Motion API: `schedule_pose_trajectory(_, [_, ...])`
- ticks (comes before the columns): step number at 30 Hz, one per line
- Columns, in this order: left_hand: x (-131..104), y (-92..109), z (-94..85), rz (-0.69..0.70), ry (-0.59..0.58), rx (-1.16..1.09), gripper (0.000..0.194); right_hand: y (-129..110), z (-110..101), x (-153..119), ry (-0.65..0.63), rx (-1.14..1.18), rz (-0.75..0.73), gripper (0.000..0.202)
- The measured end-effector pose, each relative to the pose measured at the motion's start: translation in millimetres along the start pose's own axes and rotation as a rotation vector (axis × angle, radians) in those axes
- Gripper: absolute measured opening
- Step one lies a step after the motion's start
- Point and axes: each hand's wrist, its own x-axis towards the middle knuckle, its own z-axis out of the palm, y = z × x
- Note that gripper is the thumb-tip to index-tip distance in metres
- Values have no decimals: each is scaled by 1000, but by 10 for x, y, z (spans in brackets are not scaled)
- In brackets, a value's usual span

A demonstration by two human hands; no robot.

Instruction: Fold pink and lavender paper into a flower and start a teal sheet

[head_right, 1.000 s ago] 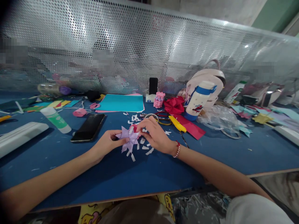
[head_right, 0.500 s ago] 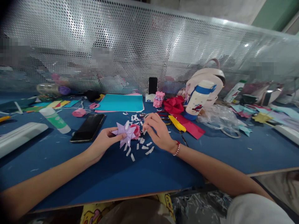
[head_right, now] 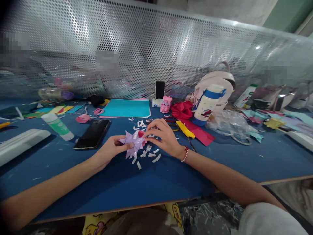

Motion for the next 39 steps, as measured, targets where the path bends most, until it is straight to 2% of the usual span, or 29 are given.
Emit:
schedule_pose_trajectory(3, [-3,6,5,-17,7,-11,38,3,6,-2,-6,2,19,7])
schedule_pose_trajectory(8, [2,-28,2,35,4,26,36,-38,29,2,-15,60,100,6])
schedule_pose_trajectory(12, [11,-53,-5,62,13,87,34,-89,45,7,-20,278,280,27])
schedule_pose_trajectory(16, [18,-74,-12,113,11,115,29,-142,80,-12,-53,494,407,21])
schedule_pose_trajectory(19, [27,-101,-15,176,9,182,25,-178,111,-35,-107,475,384,32])
schedule_pose_trajectory(23, [37,-135,-13,249,-22,296,25,-199,146,-67,-161,383,339,33])
schedule_pose_trajectory(26, [35,-138,1,248,-56,283,30,-194,172,-91,-175,343,336,29])
schedule_pose_trajectory(30, [26,-121,23,237,-27,232,30,-195,191,-110,-206,354,366,28])
schedule_pose_trajectory(32, [23,-117,28,222,-8,210,30,-205,186,-105,-191,401,368,30])
schedule_pose_trajectory(35, [22,-116,29,185,-19,167,28,-221,155,-84,-95,407,299,27])
schedule_pose_trajectory(39, [22,-112,35,180,-59,160,29,-215,93,-46,-40,93,94,11])
